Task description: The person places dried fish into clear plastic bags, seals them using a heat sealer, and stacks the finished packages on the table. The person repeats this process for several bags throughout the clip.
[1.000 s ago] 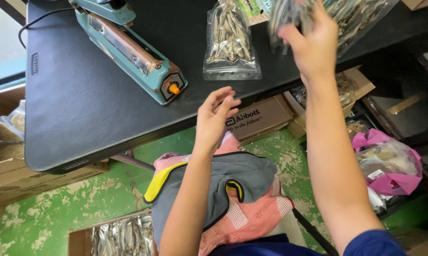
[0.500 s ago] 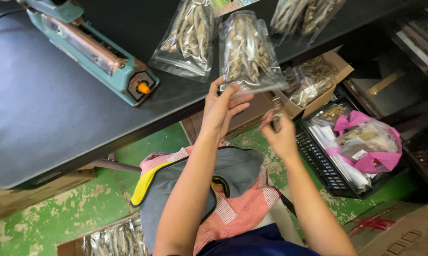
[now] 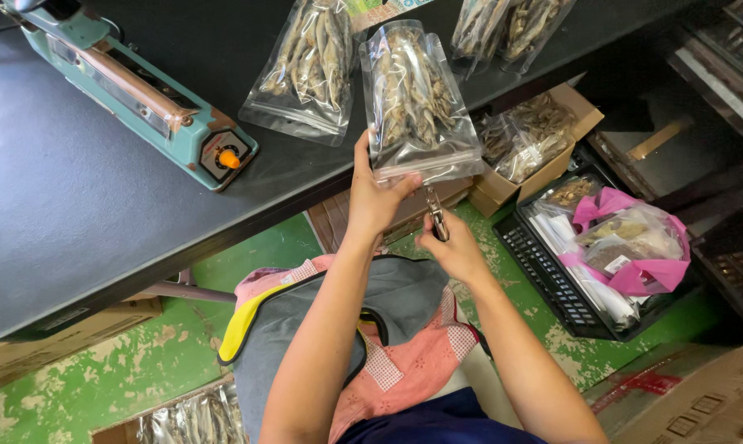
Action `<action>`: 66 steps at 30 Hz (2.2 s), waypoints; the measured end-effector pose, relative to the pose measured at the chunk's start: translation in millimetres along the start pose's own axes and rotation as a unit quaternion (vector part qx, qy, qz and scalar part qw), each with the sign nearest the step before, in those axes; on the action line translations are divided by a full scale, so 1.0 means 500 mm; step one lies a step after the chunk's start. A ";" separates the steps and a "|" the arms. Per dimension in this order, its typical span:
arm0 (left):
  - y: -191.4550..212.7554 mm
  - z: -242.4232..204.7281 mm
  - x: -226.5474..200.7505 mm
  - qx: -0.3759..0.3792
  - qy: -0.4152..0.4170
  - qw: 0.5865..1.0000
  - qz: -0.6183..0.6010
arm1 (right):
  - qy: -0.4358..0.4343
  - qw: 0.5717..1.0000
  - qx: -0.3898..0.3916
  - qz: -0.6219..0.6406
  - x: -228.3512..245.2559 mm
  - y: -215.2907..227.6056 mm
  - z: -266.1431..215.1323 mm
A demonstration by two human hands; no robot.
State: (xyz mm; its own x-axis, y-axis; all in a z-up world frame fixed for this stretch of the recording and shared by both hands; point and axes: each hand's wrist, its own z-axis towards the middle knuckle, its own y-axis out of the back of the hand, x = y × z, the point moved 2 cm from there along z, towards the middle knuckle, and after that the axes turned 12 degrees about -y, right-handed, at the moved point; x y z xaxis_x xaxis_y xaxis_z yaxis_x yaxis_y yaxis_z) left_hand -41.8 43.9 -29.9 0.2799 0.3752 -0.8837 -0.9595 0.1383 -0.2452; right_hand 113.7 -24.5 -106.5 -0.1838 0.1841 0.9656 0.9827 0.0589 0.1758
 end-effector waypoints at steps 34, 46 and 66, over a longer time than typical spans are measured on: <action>-0.016 -0.019 0.006 -0.042 0.049 0.997 -0.042 | -0.011 0.997 -0.070 0.020 0.001 -0.013 0.030; 0.080 0.133 -0.015 -0.155 0.061 0.978 -0.126 | 0.291 0.930 -0.192 -0.113 0.248 0.137 0.030; -0.035 0.002 -0.006 -0.084 0.157 0.965 -0.191 | 0.218 0.944 -0.040 0.244 0.134 0.187 0.051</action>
State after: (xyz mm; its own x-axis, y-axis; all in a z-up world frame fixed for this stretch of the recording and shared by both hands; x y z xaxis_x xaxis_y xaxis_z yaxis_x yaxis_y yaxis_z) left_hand -25.7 41.3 -22.2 0.6159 0.0265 -0.7873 -0.7874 0.0516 -0.6143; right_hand 192.7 18.4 -30.1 0.3019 -0.2528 0.9192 0.9496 -0.0056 -0.3134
